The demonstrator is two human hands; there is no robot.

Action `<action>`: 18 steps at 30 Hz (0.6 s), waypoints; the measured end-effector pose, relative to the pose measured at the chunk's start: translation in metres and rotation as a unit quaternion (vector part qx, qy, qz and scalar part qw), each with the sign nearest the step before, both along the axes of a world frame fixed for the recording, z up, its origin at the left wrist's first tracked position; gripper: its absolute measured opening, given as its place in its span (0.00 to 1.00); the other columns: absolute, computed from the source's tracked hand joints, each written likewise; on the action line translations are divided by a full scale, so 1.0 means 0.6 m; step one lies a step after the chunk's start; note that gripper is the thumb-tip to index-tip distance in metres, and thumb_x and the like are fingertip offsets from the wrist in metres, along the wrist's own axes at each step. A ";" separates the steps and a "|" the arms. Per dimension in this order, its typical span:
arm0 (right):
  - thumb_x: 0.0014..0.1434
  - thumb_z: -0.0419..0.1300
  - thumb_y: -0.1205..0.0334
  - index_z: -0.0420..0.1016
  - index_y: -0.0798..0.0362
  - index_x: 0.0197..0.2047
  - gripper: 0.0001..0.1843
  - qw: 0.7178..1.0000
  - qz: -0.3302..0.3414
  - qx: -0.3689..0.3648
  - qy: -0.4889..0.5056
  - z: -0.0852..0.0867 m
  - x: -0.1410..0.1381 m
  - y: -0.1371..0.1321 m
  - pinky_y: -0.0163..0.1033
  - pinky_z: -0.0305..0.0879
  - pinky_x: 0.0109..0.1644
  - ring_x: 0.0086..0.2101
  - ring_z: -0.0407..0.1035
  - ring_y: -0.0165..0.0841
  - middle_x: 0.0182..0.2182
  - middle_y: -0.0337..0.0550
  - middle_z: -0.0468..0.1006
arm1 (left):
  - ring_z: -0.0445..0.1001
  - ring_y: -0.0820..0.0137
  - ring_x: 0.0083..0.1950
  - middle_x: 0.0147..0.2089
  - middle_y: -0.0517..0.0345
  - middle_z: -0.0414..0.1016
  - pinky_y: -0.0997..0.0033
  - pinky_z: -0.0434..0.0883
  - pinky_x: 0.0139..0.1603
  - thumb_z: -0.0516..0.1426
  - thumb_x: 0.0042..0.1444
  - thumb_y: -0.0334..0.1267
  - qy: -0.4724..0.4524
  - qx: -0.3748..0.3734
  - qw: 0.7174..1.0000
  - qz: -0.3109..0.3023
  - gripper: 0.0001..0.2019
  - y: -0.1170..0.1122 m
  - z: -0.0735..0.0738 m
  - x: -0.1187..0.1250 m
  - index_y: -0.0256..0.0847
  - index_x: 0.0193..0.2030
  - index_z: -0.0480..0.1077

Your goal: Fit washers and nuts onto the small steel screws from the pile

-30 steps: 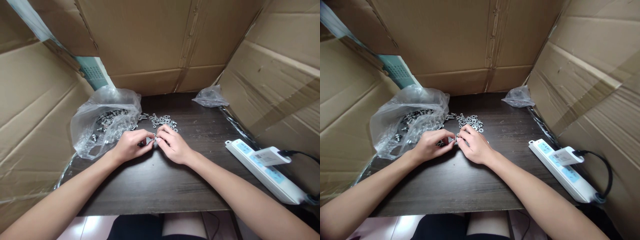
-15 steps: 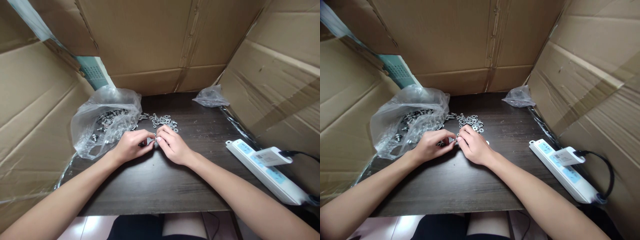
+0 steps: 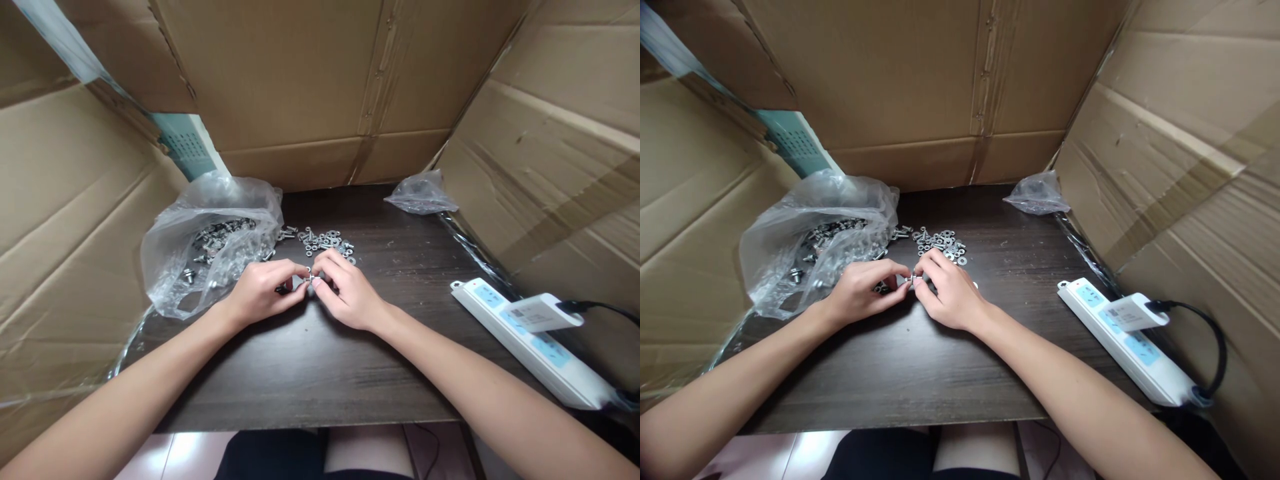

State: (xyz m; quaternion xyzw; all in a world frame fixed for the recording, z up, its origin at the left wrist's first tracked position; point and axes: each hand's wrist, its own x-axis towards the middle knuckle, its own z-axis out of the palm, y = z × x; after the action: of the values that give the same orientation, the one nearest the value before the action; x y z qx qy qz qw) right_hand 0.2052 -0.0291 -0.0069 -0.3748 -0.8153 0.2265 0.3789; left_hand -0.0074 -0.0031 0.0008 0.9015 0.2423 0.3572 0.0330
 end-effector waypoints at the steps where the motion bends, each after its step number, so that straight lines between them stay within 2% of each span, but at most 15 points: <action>1: 0.68 0.52 0.64 0.66 0.50 0.39 0.04 1.000 0.002 0.001 -0.002 -0.001 0.000 0.000 0.45 0.67 0.44 0.40 0.67 0.37 0.42 0.46 0.70 | 0.74 0.76 0.25 0.28 0.61 0.77 0.77 0.70 0.29 0.59 0.64 0.35 0.000 0.000 1.000 0.000 0.05 0.000 -0.001 0.000 0.37 0.42 0.74; 6: 0.70 0.49 0.63 0.65 0.51 0.38 0.08 1.000 0.007 0.005 -0.004 -0.005 -0.001 0.003 0.47 0.68 0.49 0.41 0.68 0.38 0.41 0.47 0.70 | 0.74 0.76 0.25 0.28 0.61 0.76 0.78 0.70 0.28 0.59 0.64 0.35 -0.003 0.002 1.000 0.003 0.05 0.000 -0.004 0.002 0.36 0.42 0.74; 12: 0.71 0.49 0.62 0.66 0.51 0.35 0.12 1.000 0.002 -0.003 -0.010 -0.005 -0.001 0.004 0.46 0.67 0.49 0.40 0.68 0.36 0.41 0.47 0.70 | 0.74 0.77 0.25 0.28 0.62 0.76 0.78 0.70 0.29 0.59 0.64 0.35 0.000 -0.005 1.000 0.003 0.05 -0.001 -0.003 0.001 0.36 0.42 0.75; 18: 0.68 0.52 0.63 0.67 0.51 0.40 0.05 1.000 -0.010 -0.004 -0.008 0.001 0.001 0.001 0.44 0.67 0.44 0.40 0.67 0.37 0.42 0.46 0.70 | 0.74 0.77 0.25 0.29 0.61 0.77 0.78 0.70 0.30 0.59 0.64 0.34 -0.006 -0.005 1.000 0.003 0.04 -0.001 -0.001 0.000 0.36 0.42 0.74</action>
State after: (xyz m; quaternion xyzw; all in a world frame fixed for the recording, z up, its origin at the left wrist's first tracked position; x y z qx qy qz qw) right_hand 0.2058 -0.0288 -0.0063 -0.3866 -0.8134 0.2230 0.3730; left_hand -0.0073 -0.0036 0.0001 0.8984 0.2463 0.3616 0.0381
